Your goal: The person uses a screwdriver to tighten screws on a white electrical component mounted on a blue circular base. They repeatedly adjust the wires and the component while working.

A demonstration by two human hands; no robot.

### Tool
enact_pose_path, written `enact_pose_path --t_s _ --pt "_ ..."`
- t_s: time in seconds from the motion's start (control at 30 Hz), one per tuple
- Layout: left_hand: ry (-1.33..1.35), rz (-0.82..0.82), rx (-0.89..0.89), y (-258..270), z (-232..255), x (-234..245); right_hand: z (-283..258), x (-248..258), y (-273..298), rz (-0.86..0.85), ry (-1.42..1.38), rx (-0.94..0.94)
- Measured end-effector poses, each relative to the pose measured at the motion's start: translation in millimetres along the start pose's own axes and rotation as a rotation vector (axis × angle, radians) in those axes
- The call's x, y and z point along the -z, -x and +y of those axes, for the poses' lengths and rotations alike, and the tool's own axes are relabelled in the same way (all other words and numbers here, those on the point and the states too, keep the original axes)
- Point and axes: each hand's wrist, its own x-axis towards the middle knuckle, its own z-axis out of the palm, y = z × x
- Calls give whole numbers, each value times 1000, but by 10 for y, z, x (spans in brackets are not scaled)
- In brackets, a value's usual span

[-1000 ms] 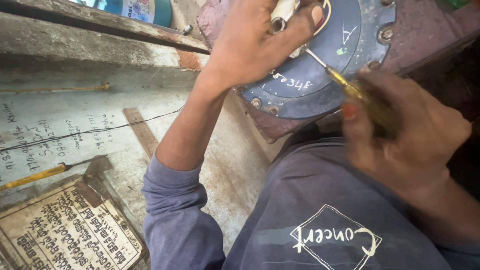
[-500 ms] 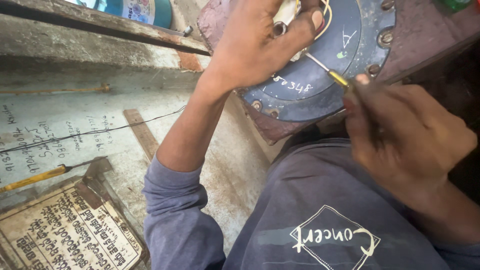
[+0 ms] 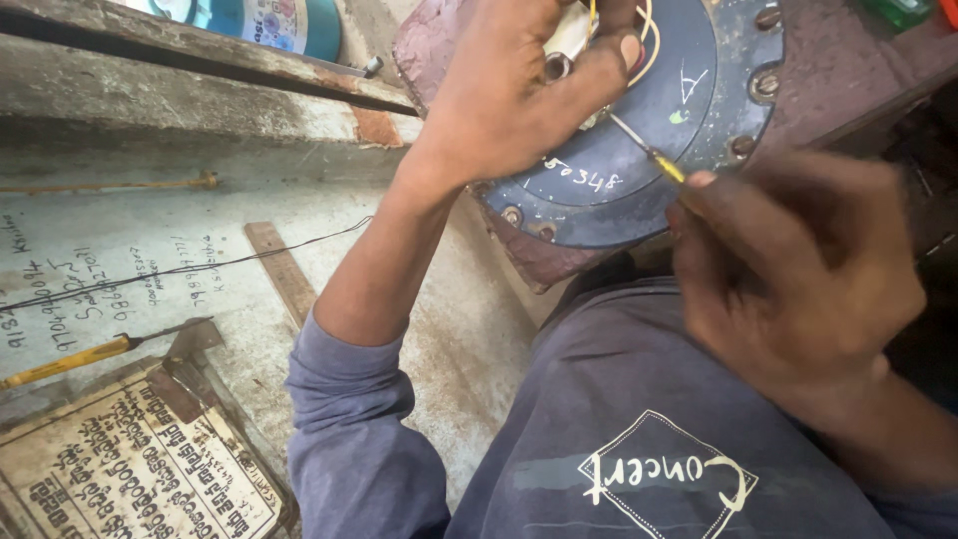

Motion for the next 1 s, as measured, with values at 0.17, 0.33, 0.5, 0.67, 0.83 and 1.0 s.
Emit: enact_pose_path --t_s 0.17,0.33,0.5,0.67,0.83,1.0 --pt "49 0 0 4 4 -20 40 -64 -85 3 -10 35" --pt "2 27 2 -13 18 -21 -12 -105 -75 -7 80 29" --pt "15 37 16 26 11 -35 -56 -98 -52 -59 91 -31" --pt "19 54 -19 2 0 -42 -92 -69 -141 -23 89 47" --pt "42 33 124 3 14 -49 -81 -76 -105 -57 198 9" --pt "50 42 86 -6 11 -46 6 -96 -96 -4 131 69"
